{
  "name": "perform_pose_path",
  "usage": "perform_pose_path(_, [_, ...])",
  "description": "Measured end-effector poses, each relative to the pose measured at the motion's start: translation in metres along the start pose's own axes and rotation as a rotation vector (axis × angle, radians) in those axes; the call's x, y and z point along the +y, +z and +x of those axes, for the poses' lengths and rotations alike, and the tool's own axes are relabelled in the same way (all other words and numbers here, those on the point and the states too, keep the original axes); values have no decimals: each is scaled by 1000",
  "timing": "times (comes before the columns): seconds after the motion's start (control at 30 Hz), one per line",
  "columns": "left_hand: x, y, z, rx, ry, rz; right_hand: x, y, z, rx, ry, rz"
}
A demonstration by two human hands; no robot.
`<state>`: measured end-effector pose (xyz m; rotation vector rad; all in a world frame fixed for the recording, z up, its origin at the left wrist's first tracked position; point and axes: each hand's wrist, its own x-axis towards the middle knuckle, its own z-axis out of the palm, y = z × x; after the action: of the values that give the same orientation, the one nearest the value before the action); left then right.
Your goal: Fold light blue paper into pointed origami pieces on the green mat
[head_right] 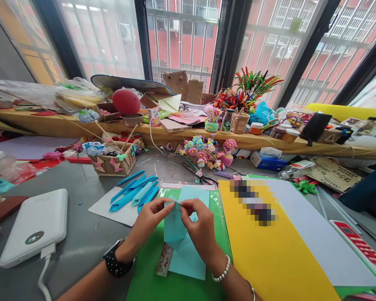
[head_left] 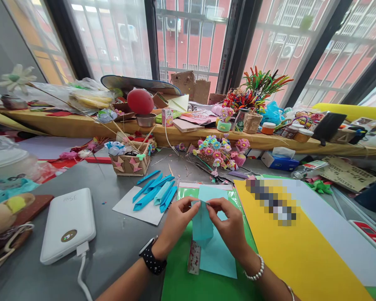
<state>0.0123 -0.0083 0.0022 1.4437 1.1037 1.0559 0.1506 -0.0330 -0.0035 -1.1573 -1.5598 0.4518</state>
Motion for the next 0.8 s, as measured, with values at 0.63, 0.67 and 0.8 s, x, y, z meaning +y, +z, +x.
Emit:
perform_pose_path(0.63, [3, 2, -3, 44, 95, 165, 3, 2, -2, -5, -39, -59])
perform_pose_path(0.67, [3, 2, -3, 31, 89, 141, 4, 2, -3, 6, -91, -95])
perform_pose_path(0.8, [1, 1, -1, -12, 19, 33, 9, 1, -6, 34, -355, -226])
